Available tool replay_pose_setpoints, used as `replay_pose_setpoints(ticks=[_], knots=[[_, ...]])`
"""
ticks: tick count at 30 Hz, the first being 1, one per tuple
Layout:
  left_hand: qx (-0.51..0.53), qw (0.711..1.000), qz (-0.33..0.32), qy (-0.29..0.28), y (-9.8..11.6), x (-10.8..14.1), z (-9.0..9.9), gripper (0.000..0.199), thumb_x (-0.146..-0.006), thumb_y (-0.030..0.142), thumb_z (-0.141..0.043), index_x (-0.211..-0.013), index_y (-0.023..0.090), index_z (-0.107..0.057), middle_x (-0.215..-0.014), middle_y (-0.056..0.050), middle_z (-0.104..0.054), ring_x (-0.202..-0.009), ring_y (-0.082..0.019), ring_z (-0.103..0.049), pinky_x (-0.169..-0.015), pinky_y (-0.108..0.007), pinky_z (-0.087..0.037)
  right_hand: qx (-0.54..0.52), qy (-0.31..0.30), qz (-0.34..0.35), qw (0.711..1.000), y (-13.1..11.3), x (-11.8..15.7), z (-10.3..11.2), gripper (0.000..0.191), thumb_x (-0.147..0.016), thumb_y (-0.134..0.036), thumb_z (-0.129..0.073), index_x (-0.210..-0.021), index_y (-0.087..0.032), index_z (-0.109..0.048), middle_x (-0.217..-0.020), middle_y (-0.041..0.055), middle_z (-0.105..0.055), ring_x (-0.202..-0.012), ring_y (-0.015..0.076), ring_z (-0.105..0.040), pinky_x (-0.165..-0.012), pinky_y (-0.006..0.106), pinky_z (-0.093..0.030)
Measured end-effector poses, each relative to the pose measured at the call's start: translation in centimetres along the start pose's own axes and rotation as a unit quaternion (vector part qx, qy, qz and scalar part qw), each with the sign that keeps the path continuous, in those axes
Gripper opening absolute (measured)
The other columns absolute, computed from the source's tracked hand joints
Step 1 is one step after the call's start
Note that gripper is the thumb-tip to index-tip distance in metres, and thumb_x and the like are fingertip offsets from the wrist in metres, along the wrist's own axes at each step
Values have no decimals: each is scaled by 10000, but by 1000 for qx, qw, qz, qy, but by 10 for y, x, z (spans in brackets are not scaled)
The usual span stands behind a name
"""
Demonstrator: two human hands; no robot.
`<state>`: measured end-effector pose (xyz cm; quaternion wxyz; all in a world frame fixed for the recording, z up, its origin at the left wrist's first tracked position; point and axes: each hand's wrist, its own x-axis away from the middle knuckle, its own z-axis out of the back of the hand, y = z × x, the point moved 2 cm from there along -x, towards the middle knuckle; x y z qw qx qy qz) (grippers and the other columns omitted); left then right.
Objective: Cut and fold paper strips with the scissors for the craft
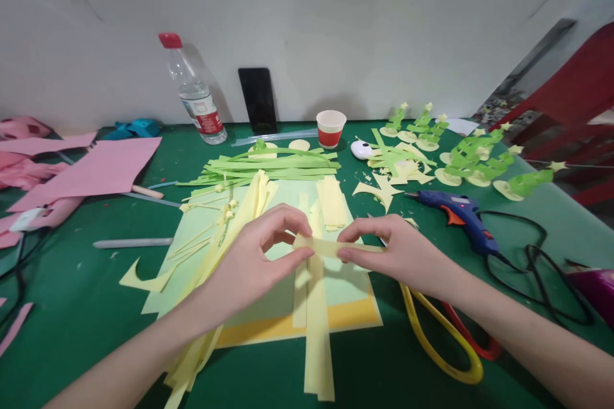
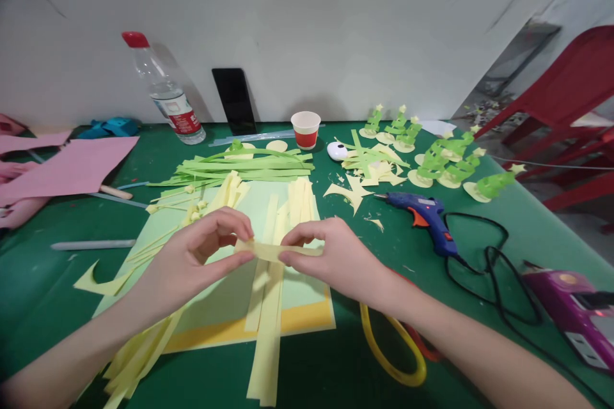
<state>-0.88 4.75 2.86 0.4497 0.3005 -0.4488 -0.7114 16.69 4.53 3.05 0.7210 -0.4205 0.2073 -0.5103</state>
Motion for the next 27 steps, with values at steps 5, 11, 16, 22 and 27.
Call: replay_pose_setpoints(ticks=[5, 11, 16, 22, 27], knots=[[-5, 999, 51, -16, -5, 1, -9, 295, -696, 321, -656, -952, 233, -539, -967, -7, -586, -854, -165, -561, -762, -287, -458, 47, 67, 20, 996, 0, 6, -5, 158, -734, -298, -558, -635, -188, -613, -663, -4, -636, -623, 132, -555, -602, 255, -390], [-40, 996, 81, 17, 1, 3, -8, 129, -733, 340, -612, -715, 218, -649, -709, 17, -663, -611, -139, -559, -564, -233, -427, 21, 99, 29, 994, -4, 11, -2, 140, -696, -297, -606, -610, -187, -596, -627, -1, -599, -599, 135, -523, -572, 256, -370], [75, 989, 107, 72, 6, 5, -4, 81, -669, 270, -665, -701, 197, -655, -664, 12, -673, -543, -126, -584, -497, -203, -445, -87, 100, 13, 991, -3, 11, 13, 115, -665, -304, -642, -650, -193, -616, -691, 7, -597, -640, 146, -523, -579, 253, -387], [139, 984, 106, 37, 7, 11, -9, 103, -686, 240, -651, -769, 179, -648, -703, -3, -701, -600, -140, -646, -523, -186, -493, -121, 148, 44, 981, -4, 15, 14, 100, -676, -277, -635, -625, -192, -619, -645, -6, -591, -601, 124, -512, -556, 241, -381], [119, 987, 99, 44, 6, 12, -13, 157, -628, 232, -713, -766, 177, -664, -730, 5, -714, -599, -122, -640, -528, -158, -498, -119, 178, 60, 975, -5, 16, 10, 108, -663, -264, -660, -604, -184, -618, -604, -4, -603, -564, 116, -501, -528, 236, -380]])
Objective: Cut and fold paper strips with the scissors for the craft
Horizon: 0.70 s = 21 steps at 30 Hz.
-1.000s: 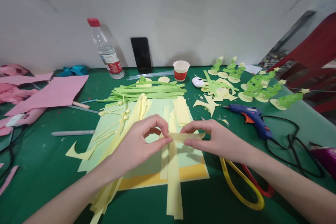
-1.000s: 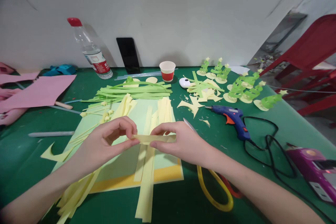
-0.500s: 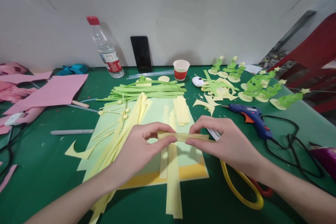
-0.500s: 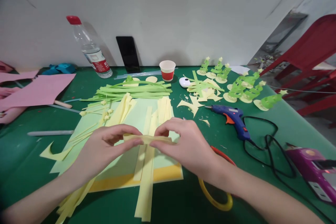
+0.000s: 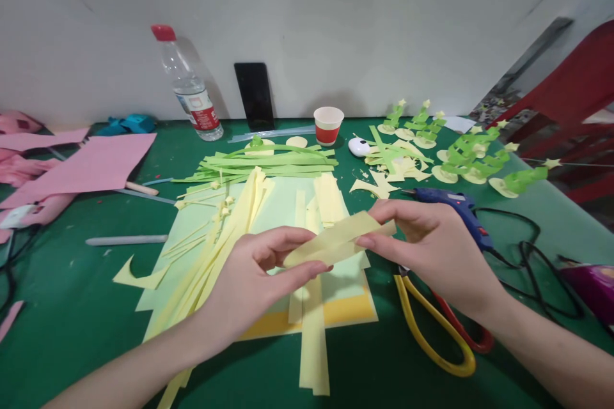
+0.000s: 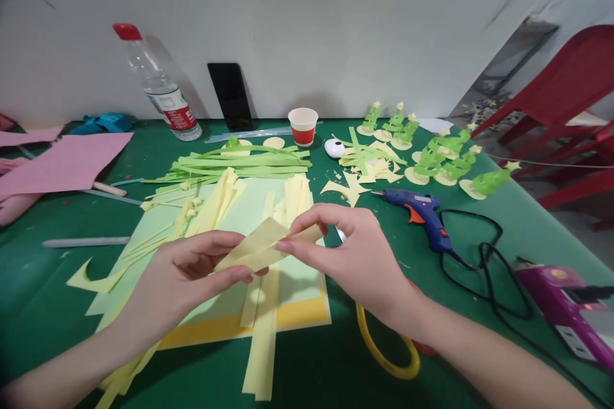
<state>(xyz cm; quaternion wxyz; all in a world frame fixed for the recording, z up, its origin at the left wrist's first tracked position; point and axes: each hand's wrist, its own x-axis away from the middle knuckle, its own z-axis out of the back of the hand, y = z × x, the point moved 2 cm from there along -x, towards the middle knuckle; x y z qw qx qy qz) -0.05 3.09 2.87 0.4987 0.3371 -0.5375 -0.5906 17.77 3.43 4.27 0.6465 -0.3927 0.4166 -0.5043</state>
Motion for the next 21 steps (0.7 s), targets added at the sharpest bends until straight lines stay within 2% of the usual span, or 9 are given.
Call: replay_pose_setpoints(ticks=[5, 10, 13, 16, 18, 19, 21], knots=[[85, 994, 35, -55, 0, 2, -3, 77, -674, 200, -677, -748, 179, -676, -636, 22, -713, -533, -108, -639, -482, -143, -513, -23, 36, 99, 994, 0, 5, -3, 196, -636, -204, -712, -553, -180, -536, -523, -29, -535, -508, 93, -431, -468, 224, -351], [129, 986, 73, -75, 3, 3, -2, 55, -707, 159, -646, -707, 190, -692, -583, 45, -708, -430, -61, -599, -432, -94, -490, 49, 62, 235, 969, -4, 10, -4, 233, -683, -146, -686, -587, -182, -478, -531, -35, -473, -521, 93, -412, -479, 243, -336], [138, 984, 60, -100, 6, 4, -3, 110, -719, 125, -634, -703, 209, -703, -624, 62, -717, -439, -43, -600, -453, -76, -494, 92, 83, 286, 950, -6, 11, -5, 252, -673, -150, -701, -617, -185, -458, -592, -30, -447, -567, 98, -416, -502, 245, -339], [149, 979, 56, -130, 7, 6, -4, 152, -740, 107, -611, -707, 221, -706, -667, 70, -724, -500, -48, -630, -488, -77, -509, 80, 98, 231, 965, -4, 9, -3, 293, -618, -254, -742, -760, -206, -490, -735, -10, -458, -620, 111, -408, -520, 252, -351], [156, 976, 62, -142, 6, 7, -5, 160, -761, 115, -591, -726, 222, -705, -695, 67, -727, -560, -60, -650, -517, -86, -519, 50, 68, 175, 981, -2, 8, -3, 352, -634, -290, -714, -908, -216, -506, -822, 12, -482, -643, 121, -422, -541, 259, -378], [159, 974, 64, -148, 6, 8, -5, 160, -773, 122, -580, -748, 221, -703, -711, 62, -729, -594, -68, -659, -534, -93, -524, 35, 43, 152, 987, -2, 7, -3, 322, -668, -278, -677, -939, -215, -514, -836, 19, -501, -652, 125, -439, -549, 259, -391], [163, 971, 65, -162, 6, 8, -5, 162, -796, 137, -557, -804, 218, -697, -744, 50, -730, -655, -82, -669, -563, -107, -531, 11, 0, 119, 993, -4, 7, -4, 133, -734, -222, -588, -860, -205, -550, -779, 20, -546, -657, 130, -478, -550, 249, -406]])
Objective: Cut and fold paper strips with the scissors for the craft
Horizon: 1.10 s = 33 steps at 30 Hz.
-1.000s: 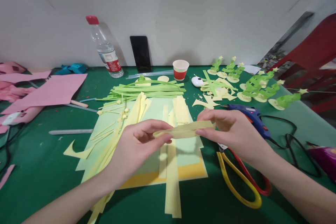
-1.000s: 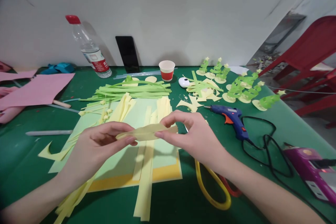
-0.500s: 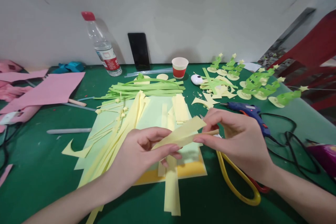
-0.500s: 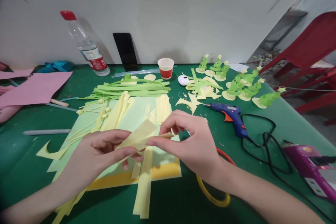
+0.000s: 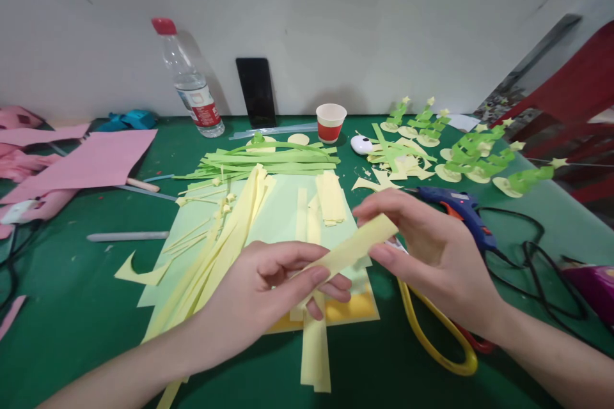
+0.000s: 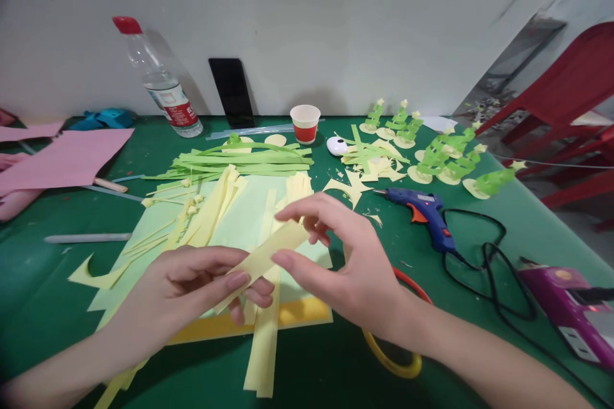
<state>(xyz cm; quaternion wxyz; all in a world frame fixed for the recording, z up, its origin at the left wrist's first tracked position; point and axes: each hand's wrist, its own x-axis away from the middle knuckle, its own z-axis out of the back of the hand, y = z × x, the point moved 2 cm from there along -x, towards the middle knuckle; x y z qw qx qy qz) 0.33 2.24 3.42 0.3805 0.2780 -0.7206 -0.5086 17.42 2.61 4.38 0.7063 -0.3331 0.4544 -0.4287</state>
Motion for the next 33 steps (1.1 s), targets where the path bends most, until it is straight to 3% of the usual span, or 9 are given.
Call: replay_pose_setpoints(ticks=[1, 5, 17, 33], knots=[[-1, 1000, 2, -7, 0, 0, 0, 165, -806, 143, -546, -837, 216, -691, -763, 43, -731, -680, -89, -671, -574, -113, -532, -7, -11, -13, 1000, -1, 0, 0, 34, -749, -196, -557, -783, -199, -561, -726, 17, -560, -643, 129, -491, -537, 241, -405], [-27, 999, 4, -28, -2, -1, 2, 178, -831, 151, -520, -904, 213, -671, -824, 23, -729, -739, -99, -671, -608, -120, -530, -11, -7, -54, 998, -4, -2, -1, 124, -732, -176, -551, -610, -183, -569, -579, 6, -559, -564, 119, -493, -475, 221, -386], [-73, 996, -38, 17, 3, 0, 1, 171, -766, 91, -578, -796, 212, -696, -746, 50, -729, -672, -78, -661, -549, -75, -509, 25, 39, -87, 995, -12, 1, 5, 175, -724, -205, -575, -550, -200, -590, -522, -8, -560, -485, 102, -479, -417, 198, -378], [-60, 997, -9, 37, 6, 0, 1, 152, -744, 108, -594, -744, 215, -702, -713, 41, -727, -616, -88, -657, -530, -104, -521, 38, 36, -47, 998, -16, 0, 6, 188, -738, -173, -565, -553, -211, -560, -512, -9, -569, -452, 108, -478, -377, 210, -374]])
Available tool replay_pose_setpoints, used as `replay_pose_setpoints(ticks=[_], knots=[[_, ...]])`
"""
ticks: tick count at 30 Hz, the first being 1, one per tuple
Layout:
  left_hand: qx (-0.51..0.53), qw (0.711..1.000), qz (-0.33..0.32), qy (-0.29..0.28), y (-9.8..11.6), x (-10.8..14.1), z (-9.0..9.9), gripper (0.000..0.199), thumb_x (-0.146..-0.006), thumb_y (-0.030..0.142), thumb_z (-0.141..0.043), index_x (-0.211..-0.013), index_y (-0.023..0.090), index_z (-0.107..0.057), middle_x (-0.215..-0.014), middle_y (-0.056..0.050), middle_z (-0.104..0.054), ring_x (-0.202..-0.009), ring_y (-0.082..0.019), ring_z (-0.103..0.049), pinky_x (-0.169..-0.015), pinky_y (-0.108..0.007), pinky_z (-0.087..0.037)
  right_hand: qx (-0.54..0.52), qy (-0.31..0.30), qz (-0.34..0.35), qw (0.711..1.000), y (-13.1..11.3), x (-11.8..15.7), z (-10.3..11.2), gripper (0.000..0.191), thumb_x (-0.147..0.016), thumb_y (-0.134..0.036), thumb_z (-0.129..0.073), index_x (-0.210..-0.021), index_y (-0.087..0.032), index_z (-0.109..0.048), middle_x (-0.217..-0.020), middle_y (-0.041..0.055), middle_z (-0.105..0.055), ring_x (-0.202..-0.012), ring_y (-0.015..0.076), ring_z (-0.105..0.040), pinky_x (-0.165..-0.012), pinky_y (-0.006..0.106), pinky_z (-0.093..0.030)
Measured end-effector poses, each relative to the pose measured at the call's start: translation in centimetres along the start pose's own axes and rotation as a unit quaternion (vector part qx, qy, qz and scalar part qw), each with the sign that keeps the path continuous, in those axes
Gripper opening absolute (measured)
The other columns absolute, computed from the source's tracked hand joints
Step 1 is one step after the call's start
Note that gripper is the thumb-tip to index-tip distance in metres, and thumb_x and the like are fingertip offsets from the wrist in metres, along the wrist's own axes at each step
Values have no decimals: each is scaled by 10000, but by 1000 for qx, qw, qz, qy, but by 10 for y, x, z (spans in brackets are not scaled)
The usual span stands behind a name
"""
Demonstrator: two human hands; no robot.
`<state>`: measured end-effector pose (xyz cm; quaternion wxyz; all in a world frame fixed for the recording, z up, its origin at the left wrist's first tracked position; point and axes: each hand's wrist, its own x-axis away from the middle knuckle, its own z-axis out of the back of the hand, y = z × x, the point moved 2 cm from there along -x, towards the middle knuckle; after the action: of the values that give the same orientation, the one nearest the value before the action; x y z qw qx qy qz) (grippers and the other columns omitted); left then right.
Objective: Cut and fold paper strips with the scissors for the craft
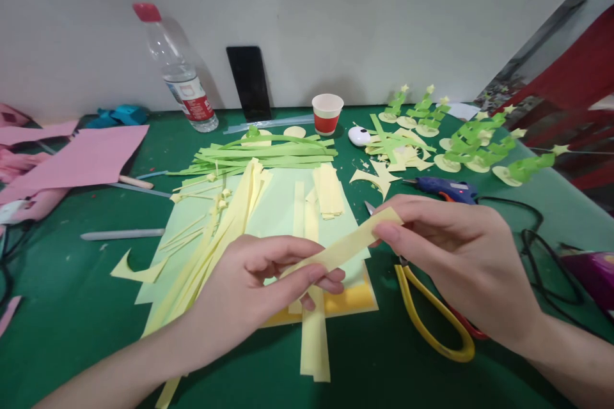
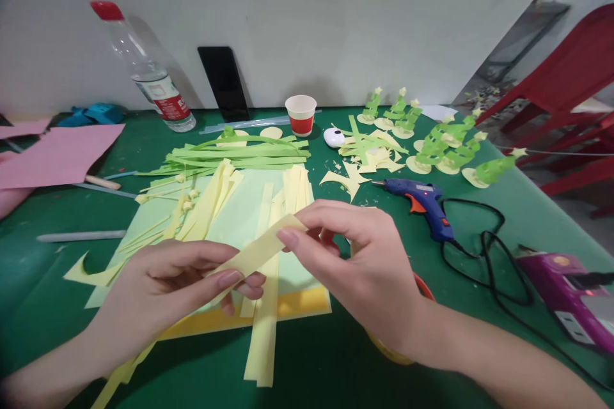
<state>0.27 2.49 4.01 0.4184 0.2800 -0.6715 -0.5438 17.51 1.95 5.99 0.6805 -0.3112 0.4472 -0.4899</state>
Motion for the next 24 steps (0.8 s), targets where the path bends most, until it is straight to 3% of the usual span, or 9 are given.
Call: replay_pose_setpoints(ticks=[13, 19, 24], knots=[[-1, 1000, 10, 0, 0, 1, -1, 130, -736, 121, -603, -731, 209, -698, -703, 38, -726, -599, -98, -659, -517, -122, -528, -23, -5, -6, 1000, 0, -2, -1, 171, -730, -164, -552, -565, -208, -561, -507, -8, -559, -432, 97, -444, -371, 199, -366], [4, 997, 30, 72, 6, 2, -2, 149, -718, 94, -607, -619, 183, -674, -579, 50, -699, -533, -84, -644, -471, -106, -492, -25, -35, -51, 998, 6, -5, 1, 177, -714, -202, -565, -538, -182, -580, -521, 6, -567, -456, 95, -447, -388, 206, -353], [-23, 995, 61, 79, 9, -1, 2, 138, -725, 88, -600, -621, 156, -661, -556, 31, -694, -496, -81, -631, -484, -120, -493, -40, -75, -92, 992, 12, -8, 4, 175, -691, -213, -602, -523, -162, -601, -531, 14, -577, -452, 81, -426, -384, 192, -336]])
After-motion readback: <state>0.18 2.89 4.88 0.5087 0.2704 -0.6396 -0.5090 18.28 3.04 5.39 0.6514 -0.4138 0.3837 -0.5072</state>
